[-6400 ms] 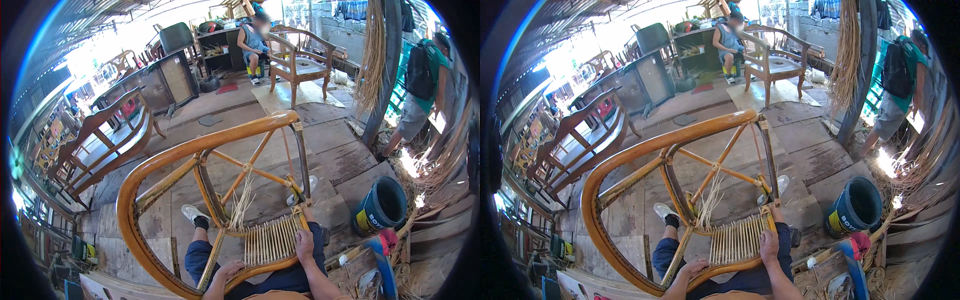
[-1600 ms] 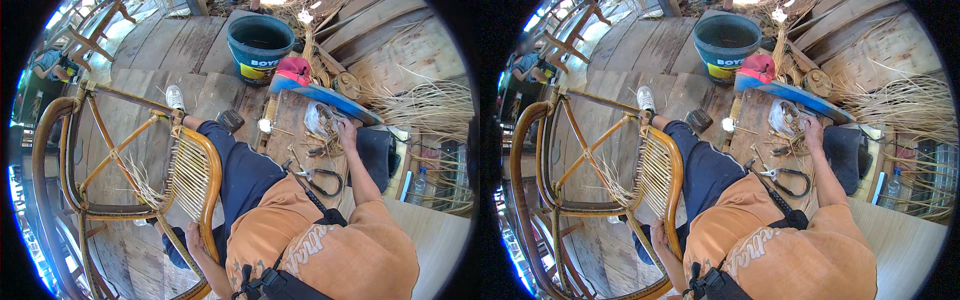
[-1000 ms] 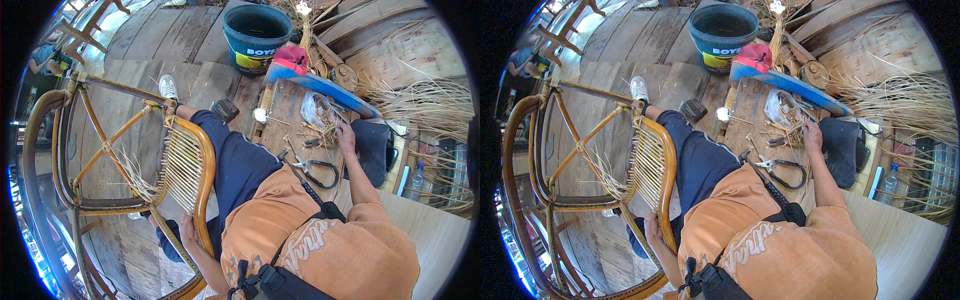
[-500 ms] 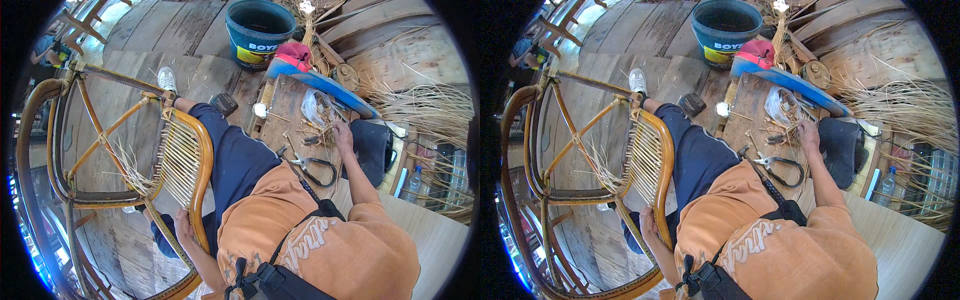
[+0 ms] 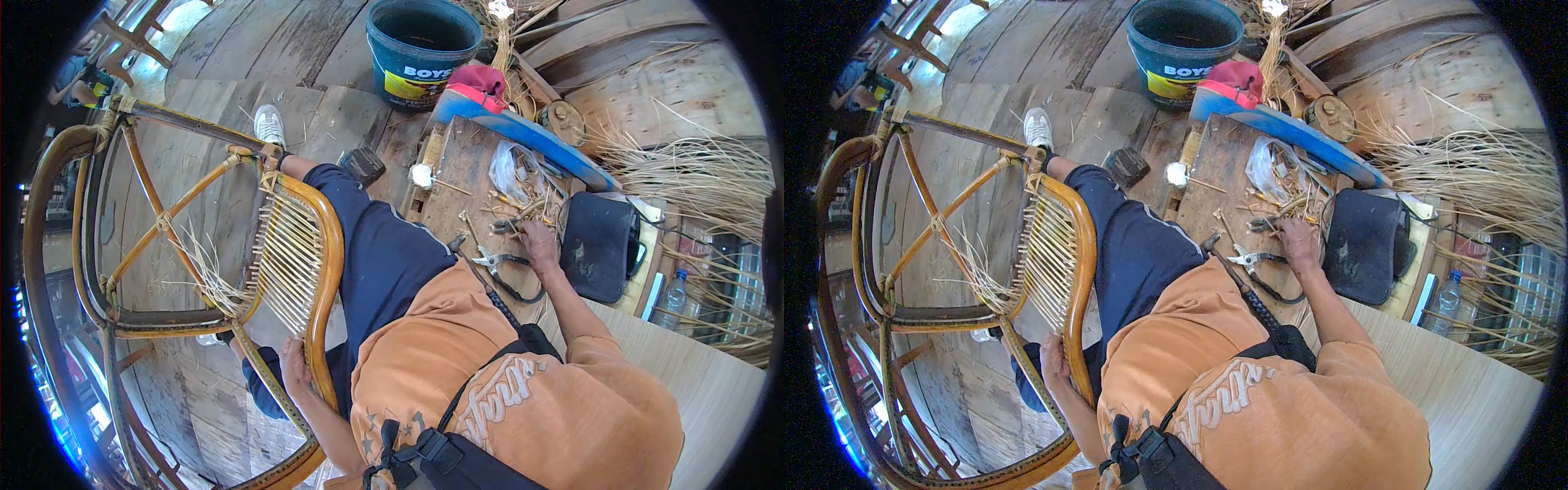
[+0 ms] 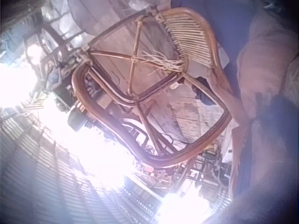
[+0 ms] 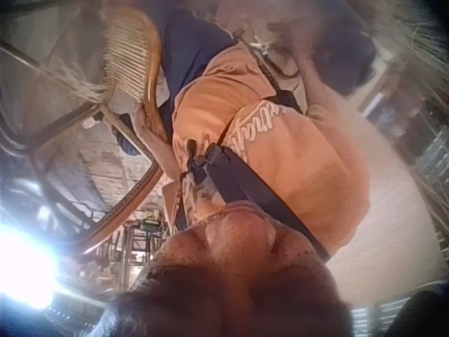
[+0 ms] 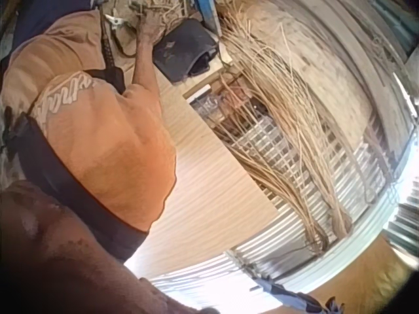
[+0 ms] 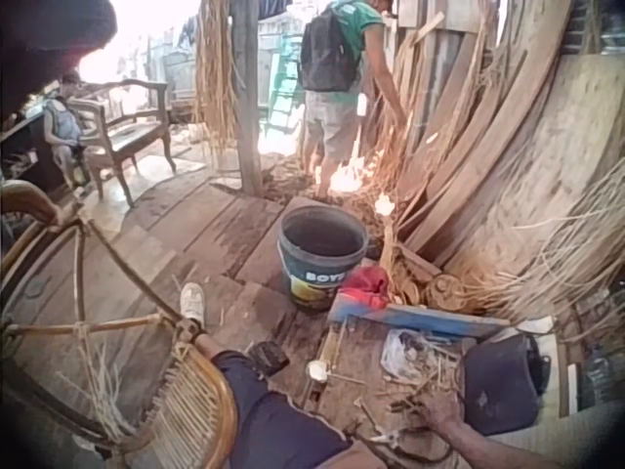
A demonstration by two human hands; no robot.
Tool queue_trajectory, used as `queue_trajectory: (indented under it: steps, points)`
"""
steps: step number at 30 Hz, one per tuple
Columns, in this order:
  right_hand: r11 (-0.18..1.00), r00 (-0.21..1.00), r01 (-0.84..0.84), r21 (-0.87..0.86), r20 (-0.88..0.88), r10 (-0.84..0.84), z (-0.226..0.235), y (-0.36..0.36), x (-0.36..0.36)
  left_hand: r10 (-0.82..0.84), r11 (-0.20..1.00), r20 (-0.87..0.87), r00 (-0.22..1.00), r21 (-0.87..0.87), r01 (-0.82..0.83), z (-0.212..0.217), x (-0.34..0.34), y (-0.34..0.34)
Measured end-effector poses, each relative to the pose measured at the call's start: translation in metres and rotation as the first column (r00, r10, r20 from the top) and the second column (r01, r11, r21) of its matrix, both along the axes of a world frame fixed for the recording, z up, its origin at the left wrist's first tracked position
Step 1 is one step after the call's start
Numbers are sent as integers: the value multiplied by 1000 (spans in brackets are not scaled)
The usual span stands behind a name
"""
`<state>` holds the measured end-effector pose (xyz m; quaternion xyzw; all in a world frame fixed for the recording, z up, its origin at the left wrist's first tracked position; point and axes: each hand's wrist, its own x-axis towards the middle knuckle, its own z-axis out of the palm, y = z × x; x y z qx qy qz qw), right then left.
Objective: Weaving rattan strips into the seat frame of a wooden chair.
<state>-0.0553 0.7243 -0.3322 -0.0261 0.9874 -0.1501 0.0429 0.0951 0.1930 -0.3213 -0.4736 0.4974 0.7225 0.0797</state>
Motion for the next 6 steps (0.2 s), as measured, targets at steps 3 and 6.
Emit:
queue_trajectory:
  steps: [3, 6]
  points:
    - [999, 999, -11, 31, 42, 9, -4, 10, 6, -23, 1000, -20, 1000, 16, 24, -6, -4, 2]
    - [972, 983, 179, -151, -5, -181, -3, 11, 5, -26, 999, 8, 1000, 35, 26, -8, 0, -3]
